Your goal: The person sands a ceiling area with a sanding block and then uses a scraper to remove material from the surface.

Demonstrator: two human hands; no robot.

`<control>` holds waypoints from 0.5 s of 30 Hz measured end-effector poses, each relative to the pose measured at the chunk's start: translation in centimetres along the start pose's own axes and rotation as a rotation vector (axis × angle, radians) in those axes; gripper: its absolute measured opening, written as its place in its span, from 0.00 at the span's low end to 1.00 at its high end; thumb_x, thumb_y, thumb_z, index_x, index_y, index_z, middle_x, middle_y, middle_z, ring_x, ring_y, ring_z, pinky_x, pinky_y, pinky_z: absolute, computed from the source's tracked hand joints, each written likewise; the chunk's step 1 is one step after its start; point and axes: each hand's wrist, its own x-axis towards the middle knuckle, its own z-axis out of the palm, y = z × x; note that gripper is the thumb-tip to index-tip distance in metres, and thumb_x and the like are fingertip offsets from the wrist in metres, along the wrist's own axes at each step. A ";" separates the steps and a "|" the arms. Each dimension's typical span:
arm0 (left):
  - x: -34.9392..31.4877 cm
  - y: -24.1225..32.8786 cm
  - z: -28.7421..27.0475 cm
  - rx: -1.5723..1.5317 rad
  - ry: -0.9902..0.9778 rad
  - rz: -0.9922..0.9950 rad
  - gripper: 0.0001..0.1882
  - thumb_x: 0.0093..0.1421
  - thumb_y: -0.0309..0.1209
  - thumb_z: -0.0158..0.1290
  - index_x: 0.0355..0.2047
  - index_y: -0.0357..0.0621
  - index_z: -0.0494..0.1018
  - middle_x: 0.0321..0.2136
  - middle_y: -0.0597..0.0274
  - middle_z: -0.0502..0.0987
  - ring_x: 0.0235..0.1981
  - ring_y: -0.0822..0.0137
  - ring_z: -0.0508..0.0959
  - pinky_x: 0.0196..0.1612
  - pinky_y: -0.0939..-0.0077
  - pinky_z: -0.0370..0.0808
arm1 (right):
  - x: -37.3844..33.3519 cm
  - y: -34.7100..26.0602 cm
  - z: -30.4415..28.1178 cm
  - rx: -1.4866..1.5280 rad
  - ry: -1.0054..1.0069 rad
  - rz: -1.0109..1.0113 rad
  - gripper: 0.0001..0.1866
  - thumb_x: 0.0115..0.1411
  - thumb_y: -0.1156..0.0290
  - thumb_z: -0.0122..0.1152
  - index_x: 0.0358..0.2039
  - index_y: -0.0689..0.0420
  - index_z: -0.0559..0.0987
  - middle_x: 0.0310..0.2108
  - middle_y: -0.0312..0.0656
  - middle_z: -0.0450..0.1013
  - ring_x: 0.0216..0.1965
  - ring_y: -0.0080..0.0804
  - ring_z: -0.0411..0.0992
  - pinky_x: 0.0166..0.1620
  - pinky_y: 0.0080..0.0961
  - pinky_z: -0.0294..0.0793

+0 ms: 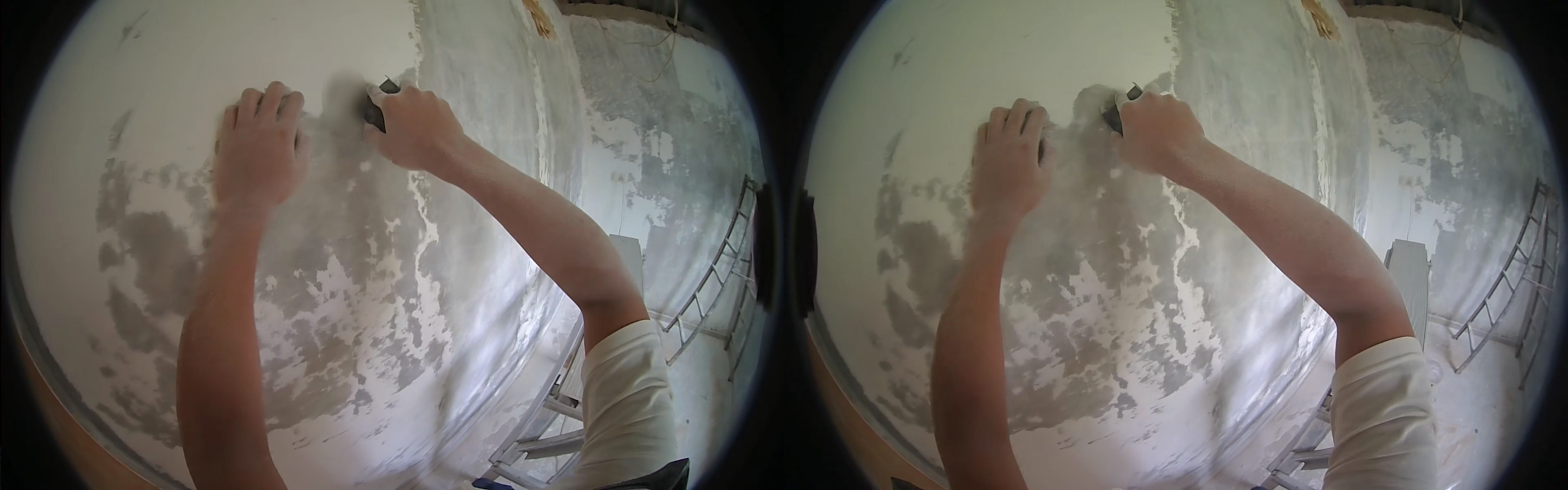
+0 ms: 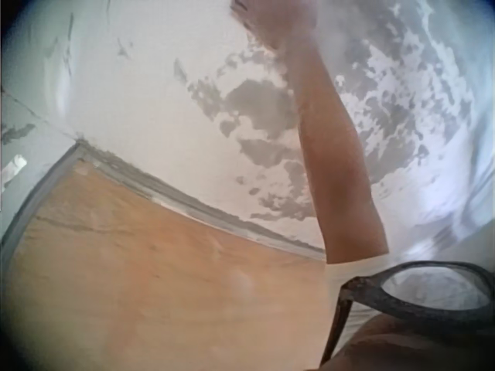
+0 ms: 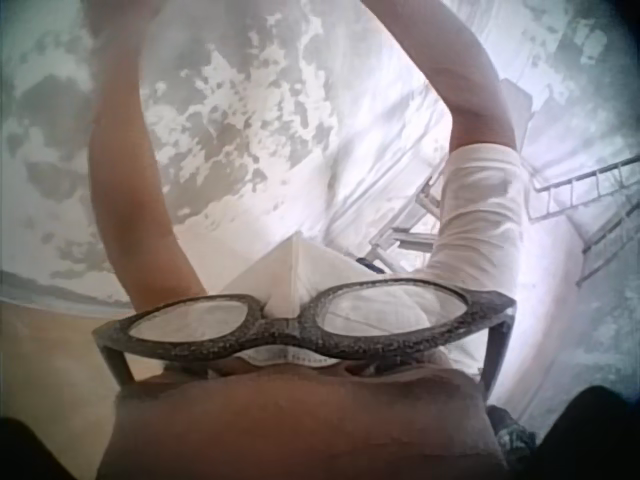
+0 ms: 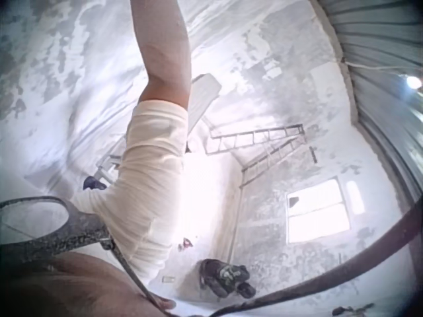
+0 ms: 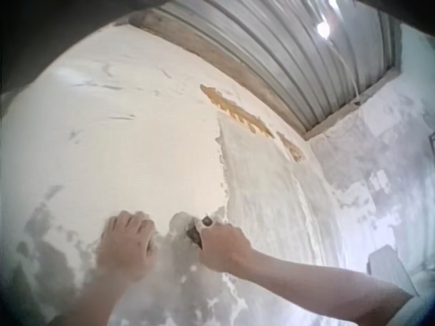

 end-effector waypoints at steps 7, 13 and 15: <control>0.0 0.9 0.4 0.015 0.007 -0.021 0.19 0.65 0.35 0.58 0.55 0.47 0.74 0.57 0.64 0.73 0.58 0.58 0.71 0.63 0.57 0.70 | 2.0 4.3 -0.2 -0.003 -0.022 0.183 0.23 0.66 0.50 0.64 0.43 0.59 0.87 0.41 0.56 0.84 0.45 0.59 0.84 0.49 0.52 0.84; 0.0 1.2 -0.2 0.040 -0.057 -0.041 0.19 0.66 0.36 0.58 0.56 0.47 0.75 0.57 0.63 0.73 0.57 0.57 0.72 0.62 0.57 0.71 | 0.6 1.4 -0.6 -0.060 -0.054 -0.009 0.18 0.62 0.58 0.63 0.45 0.54 0.89 0.44 0.52 0.85 0.49 0.52 0.84 0.52 0.46 0.86; 0.0 1.4 -0.1 0.053 -0.064 -0.037 0.20 0.66 0.36 0.57 0.56 0.47 0.75 0.56 0.63 0.73 0.56 0.56 0.72 0.62 0.57 0.71 | 1.9 4.7 -0.1 0.009 -0.006 0.057 0.22 0.62 0.56 0.63 0.50 0.58 0.84 0.41 0.55 0.84 0.46 0.57 0.83 0.50 0.51 0.84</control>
